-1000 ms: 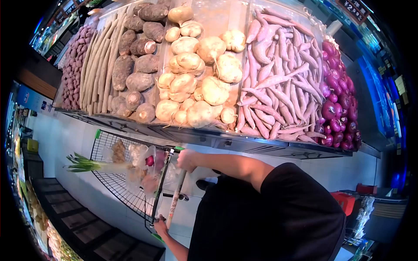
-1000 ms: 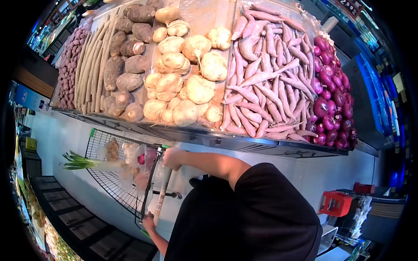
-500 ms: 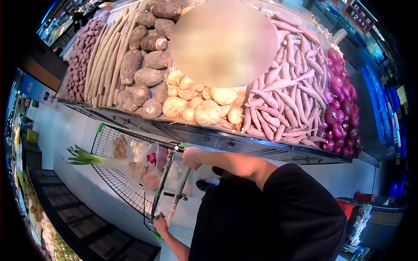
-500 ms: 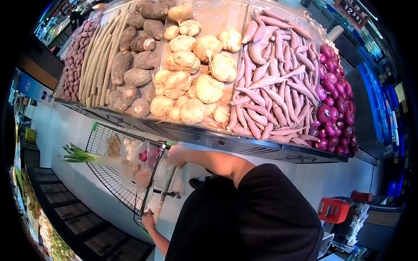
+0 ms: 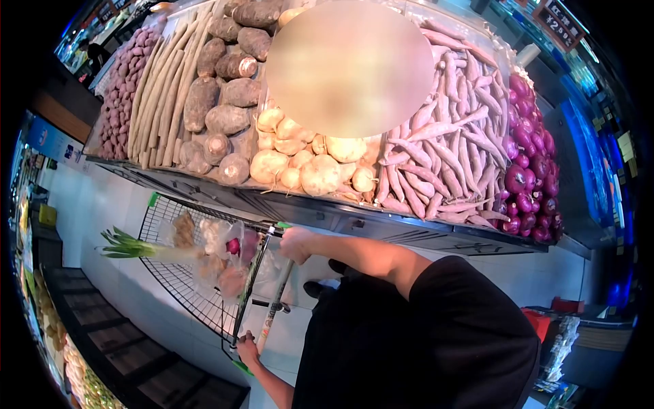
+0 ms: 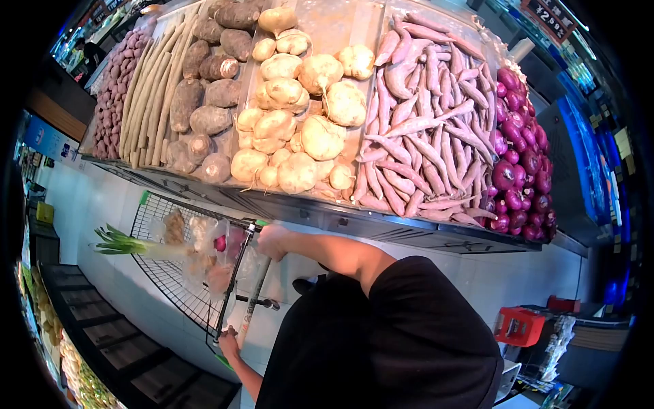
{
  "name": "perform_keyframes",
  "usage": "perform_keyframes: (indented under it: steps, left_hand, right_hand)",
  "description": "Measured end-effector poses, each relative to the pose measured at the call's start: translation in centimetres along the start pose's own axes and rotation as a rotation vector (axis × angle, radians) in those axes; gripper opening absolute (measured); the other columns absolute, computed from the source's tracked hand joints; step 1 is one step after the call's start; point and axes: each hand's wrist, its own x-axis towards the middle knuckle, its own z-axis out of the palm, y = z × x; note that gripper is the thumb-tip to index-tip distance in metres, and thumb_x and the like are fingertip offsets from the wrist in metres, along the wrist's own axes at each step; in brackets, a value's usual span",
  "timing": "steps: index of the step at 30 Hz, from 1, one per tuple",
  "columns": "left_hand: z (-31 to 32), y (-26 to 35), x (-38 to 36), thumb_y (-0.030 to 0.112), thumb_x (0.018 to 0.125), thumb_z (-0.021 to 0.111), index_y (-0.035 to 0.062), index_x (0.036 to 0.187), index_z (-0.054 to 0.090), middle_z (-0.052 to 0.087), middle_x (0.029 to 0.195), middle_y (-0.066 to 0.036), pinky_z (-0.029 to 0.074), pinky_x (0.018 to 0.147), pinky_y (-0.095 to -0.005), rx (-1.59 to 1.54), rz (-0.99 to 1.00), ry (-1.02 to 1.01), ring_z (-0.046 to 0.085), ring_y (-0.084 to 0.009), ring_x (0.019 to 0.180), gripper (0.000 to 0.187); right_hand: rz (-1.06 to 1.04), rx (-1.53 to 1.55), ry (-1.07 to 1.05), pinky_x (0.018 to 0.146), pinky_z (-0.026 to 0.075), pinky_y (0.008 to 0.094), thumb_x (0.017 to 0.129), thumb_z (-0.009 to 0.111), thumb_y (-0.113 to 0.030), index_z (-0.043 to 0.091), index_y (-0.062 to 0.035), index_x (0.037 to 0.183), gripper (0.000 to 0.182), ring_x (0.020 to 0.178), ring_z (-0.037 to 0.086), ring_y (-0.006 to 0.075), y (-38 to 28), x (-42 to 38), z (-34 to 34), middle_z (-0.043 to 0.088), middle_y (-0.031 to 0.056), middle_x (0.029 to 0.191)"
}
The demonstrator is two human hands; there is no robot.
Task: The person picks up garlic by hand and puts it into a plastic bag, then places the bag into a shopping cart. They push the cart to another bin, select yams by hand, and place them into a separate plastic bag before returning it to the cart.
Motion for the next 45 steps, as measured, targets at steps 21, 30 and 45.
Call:
perform_keyframes:
  steps: [21, 30, 45]
  left_hand:
    - [-1.6, 3.8, -2.6, 0.055, 0.099, 0.058, 0.0173, 0.119, 0.078, 0.077, 0.114, -0.016, 0.056, 0.094, -0.0504, 0.032, -0.194, 0.067, 0.072, -0.0385, 0.110, 0.047]
    - [-1.8, 4.1, -2.8, 0.054, 0.099, 0.059, 0.0176, 0.117, 0.079, 0.077, 0.112, -0.018, 0.056, 0.095, -0.0510, 0.009, -0.182, 0.099, 0.072, -0.0399, 0.110, 0.046]
    - [-1.3, 3.5, -1.9, 0.054, 0.097, 0.062, 0.0152, 0.114, 0.080, 0.077, 0.110, -0.019, 0.057, 0.092, -0.0508, 0.010, -0.162, 0.132, 0.073, -0.0395, 0.106, 0.046]
  right_hand:
    - [0.034, 0.019, -0.071, 0.084, 0.059, 0.0462, 0.076, 0.071, -0.020, 0.073, -0.0119, 0.106, 0.031, 0.096, 0.074, 0.0338, -0.1, 0.7, -1.6, 0.077, 0.0111, 0.100]
    - [0.029, 0.004, 0.001, 0.079, 0.060, 0.0458, 0.072, 0.072, -0.015, 0.075, -0.0120, 0.100, 0.028, 0.088, 0.075, 0.0340, -0.3, 0.5, -1.9, 0.076, 0.0118, 0.092]
    - [-0.008, -0.084, -0.123, 0.080, 0.059, 0.0478, 0.074, 0.070, -0.020, 0.075, -0.0127, 0.104, 0.032, 0.089, 0.076, 0.0341, -0.4, 1.5, -2.9, 0.078, 0.0130, 0.093]
